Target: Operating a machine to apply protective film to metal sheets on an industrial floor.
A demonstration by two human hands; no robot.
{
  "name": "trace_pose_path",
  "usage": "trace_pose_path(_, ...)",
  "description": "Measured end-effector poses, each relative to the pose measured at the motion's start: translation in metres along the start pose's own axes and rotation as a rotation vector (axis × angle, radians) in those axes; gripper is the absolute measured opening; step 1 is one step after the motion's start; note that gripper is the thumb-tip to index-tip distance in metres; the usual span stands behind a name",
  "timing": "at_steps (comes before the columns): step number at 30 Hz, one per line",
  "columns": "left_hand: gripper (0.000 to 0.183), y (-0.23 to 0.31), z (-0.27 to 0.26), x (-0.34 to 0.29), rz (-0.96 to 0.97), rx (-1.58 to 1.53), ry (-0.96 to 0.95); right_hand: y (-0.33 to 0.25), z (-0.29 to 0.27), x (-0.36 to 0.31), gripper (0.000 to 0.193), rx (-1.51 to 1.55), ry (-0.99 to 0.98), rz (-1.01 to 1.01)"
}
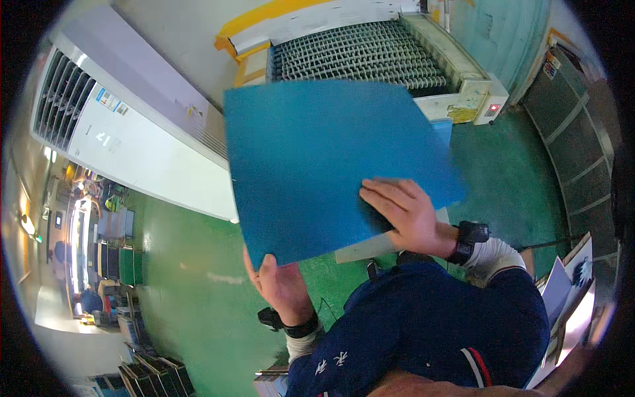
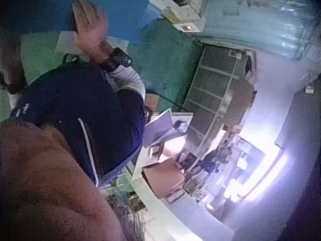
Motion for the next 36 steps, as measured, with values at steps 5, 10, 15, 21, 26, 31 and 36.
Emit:
trace_pose_path(5, 0.062, 0.031, 0.062, 0.017, 0.254, 0.11, -0.183, 0.008, -0.064, 0.039, 0.052, -0.139, 0.303, -0.132)
trace_pose_path(10, 0.078, -0.016, 0.119, 0.04, 0.165, 0.267, -0.462, 0.155, -0.111, 0.037, 0.035, -0.065, 0.713, 0.385)
trace_pose_path(15, 0.05, -0.086, 0.06, 0.054, 0.033, 0.441, -0.441, 0.33, -0.091, -0.011, 0.031, -0.098, 0.823, 0.559)
trace_pose_path(21, 0.041, -0.163, -0.046, 0.034, -0.352, 0.579, -0.003, 0.468, 0.053, -0.02, 0.044, 0.148, 0.403, 0.607)
trace_pose_path(26, 0.042, -0.186, -0.1, -0.009, -0.45, 0.615, 0.313, 0.468, 0.145, 0.043, 0.02, 1.861, 0.649, 1.038)
trace_pose_path(31, 0.037, -0.183, -0.117, -0.045, -0.434, 0.641, 0.496, 0.566, 0.218, 0.075, 0.015, 0.711, 0.426, 0.645)
trace_pose_path(36, 0.035, -0.184, -0.135, -0.074, -0.427, 0.608, 0.627, 0.595, 0.23, 0.138, 0.034, 0.562, 0.442, 0.534)
Point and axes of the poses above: each hand's wrist, its own x-axis towards the middle knuckle, its own z-axis out of the palm, y = z × x, the point moved 5 cm from there along x, towards the middle knuckle
